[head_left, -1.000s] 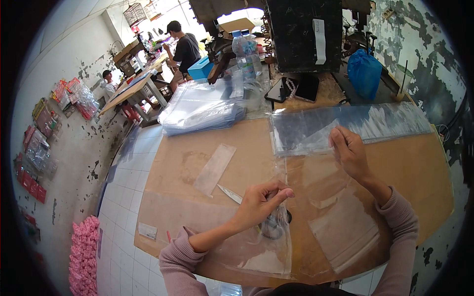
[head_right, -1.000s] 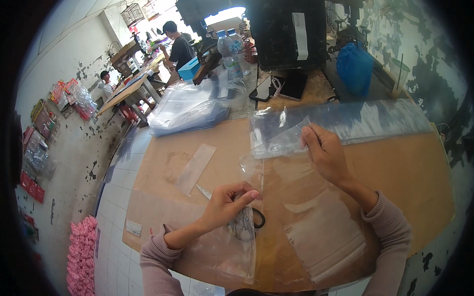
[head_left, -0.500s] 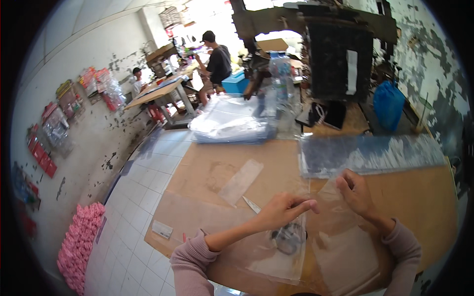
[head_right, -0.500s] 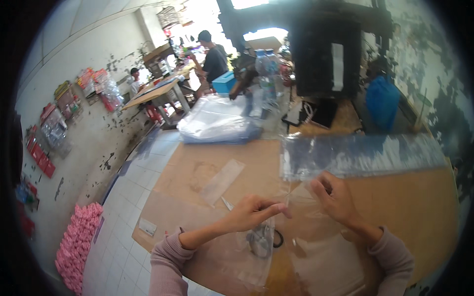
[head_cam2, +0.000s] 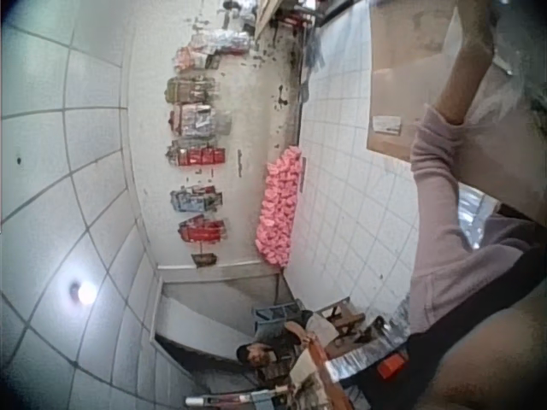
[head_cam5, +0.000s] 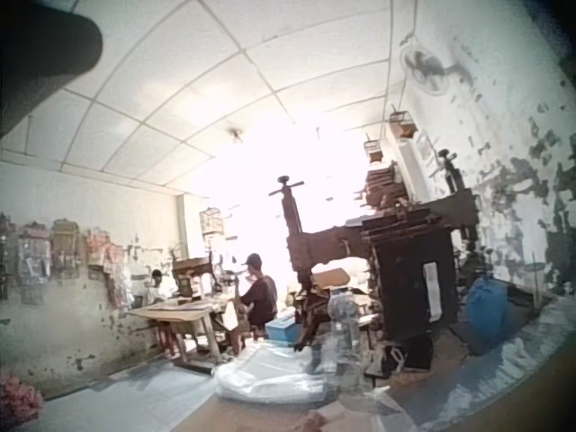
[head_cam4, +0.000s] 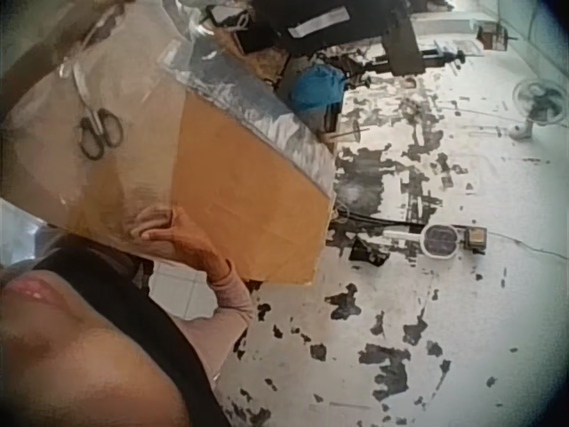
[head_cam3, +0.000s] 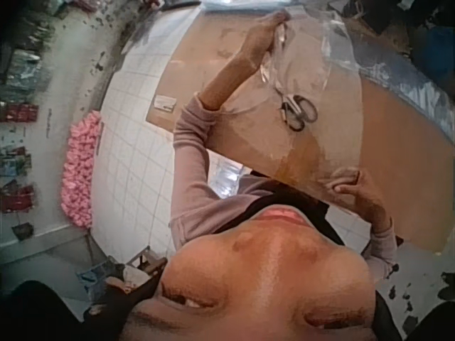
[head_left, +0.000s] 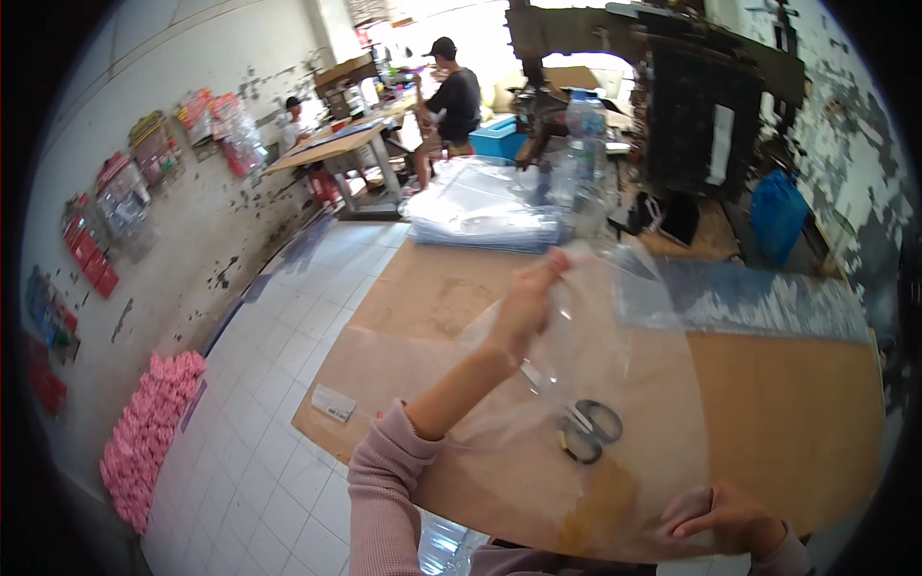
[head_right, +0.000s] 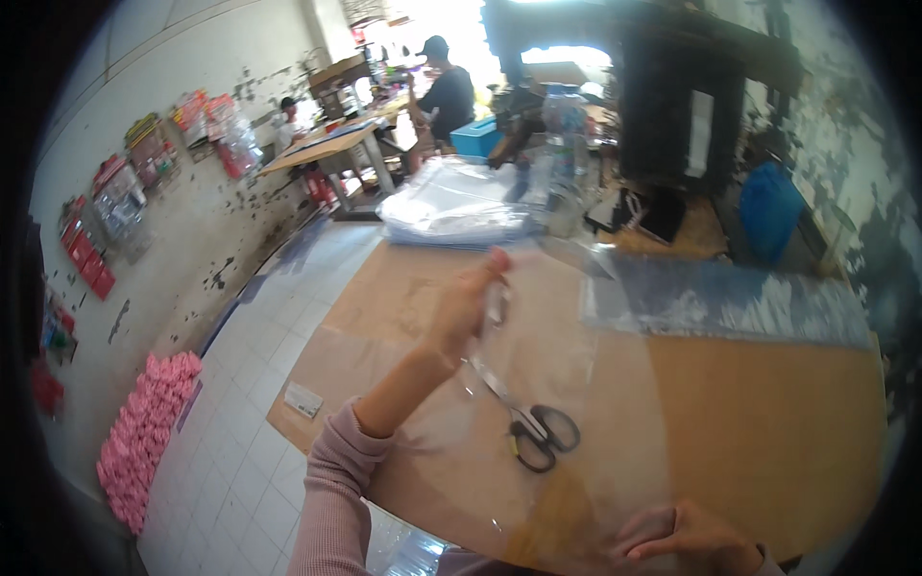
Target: The person unfolds, smoothes, and folds plastic sheets over a table by hand, stacking the prepared plastic sheets.
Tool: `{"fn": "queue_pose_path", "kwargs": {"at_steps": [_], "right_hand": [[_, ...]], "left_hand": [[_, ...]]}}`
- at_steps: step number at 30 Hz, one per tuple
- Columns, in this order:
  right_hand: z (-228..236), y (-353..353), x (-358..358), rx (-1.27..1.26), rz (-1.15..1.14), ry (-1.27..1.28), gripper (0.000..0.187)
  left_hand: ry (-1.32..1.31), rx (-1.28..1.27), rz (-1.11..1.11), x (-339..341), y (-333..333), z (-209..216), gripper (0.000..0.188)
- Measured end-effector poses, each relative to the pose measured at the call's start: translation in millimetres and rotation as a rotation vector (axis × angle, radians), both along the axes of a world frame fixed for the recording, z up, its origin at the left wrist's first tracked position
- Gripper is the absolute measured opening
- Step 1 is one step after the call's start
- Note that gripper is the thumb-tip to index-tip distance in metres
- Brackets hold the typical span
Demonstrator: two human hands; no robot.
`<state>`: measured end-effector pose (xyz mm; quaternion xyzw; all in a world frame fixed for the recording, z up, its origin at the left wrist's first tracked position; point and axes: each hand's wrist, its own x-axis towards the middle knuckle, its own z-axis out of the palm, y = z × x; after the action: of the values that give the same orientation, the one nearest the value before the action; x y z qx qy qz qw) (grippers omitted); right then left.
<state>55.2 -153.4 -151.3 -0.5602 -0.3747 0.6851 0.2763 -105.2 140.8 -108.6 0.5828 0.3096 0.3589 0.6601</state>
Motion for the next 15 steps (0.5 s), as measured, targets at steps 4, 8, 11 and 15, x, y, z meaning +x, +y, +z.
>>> {"fn": "queue_pose_path", "kwargs": {"at_steps": [4, 8, 11, 15], "right_hand": [[2, -39, -34, -0.031, -0.094, 0.038, 0.022], [-20, -70, -51, 0.267, 0.048, -0.075, 0.022], [-27, -88, -59, 0.304, -0.19, 0.021, 0.016], [-40, -130, -43, 0.289, -0.678, 0.011, 0.017]], "left_hand": [[-0.296, -0.129, -0.074, -8, 26, -2, 0.047], [-0.363, -0.143, -0.167, -19, 26, 9, 0.044], [-0.503, -0.213, -0.265, -27, 34, 15, 0.046], [-0.452, -0.105, -0.124, -36, 31, 25, 0.037]]}}
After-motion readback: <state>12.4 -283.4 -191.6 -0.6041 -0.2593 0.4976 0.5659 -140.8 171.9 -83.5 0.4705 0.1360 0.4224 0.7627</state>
